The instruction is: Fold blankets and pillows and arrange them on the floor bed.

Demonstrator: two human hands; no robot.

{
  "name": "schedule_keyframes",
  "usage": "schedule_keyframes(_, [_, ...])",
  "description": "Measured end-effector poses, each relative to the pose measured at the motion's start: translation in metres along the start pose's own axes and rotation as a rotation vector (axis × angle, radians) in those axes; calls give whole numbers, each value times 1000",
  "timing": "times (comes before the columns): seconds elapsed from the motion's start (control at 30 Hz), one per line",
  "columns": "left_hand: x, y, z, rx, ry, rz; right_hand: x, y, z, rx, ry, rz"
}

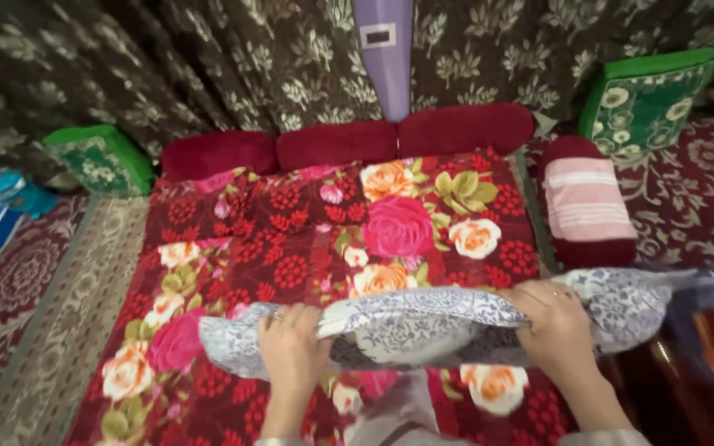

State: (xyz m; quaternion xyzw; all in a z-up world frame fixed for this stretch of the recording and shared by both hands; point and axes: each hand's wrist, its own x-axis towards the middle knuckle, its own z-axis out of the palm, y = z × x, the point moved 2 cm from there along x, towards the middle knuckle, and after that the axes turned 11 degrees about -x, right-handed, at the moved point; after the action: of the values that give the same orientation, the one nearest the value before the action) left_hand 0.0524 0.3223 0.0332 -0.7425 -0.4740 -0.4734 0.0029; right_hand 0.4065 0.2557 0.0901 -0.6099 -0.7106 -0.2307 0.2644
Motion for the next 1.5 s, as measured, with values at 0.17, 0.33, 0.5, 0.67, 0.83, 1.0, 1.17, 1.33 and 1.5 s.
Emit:
schedule_keyframes(0.17, [149, -51, 83, -64, -55, -26, 140, 73, 85, -51, -80, 49])
schedule_keyframes(0.33, [276, -79, 154, -139, -102, 11, 238, 129, 137, -107, -106, 155])
schedule_keyframes(0.5, [387, -113, 242, -187, -107, 22, 341, 194, 202, -139, -174, 187])
schedule_keyframes(0.67, [501, -157, 360, -200, -147, -6, 462, 293, 300, -185, -296, 174])
schedule_keyframes(0.83, [635, -228, 531, -128, -435, -137, 589, 420, 467, -230, -479, 192])
schedule_keyframes(1.0, [726, -270, 668, 84, -355, -170, 666, 492, 597, -196, -357, 177])
schedule_keyframes(1.17, [719, -281, 714, -90, -440, -404, 659, 500, 688, 2, -677, 455])
schedule_keyframes(1.33, [626, -339, 740, -169, -670, -648, 630, 491, 739, 69, -980, 227])
schedule_keyframes(1.5, [588, -379, 749, -201, -624, -776, 640, 495, 757, 110, -1167, 443])
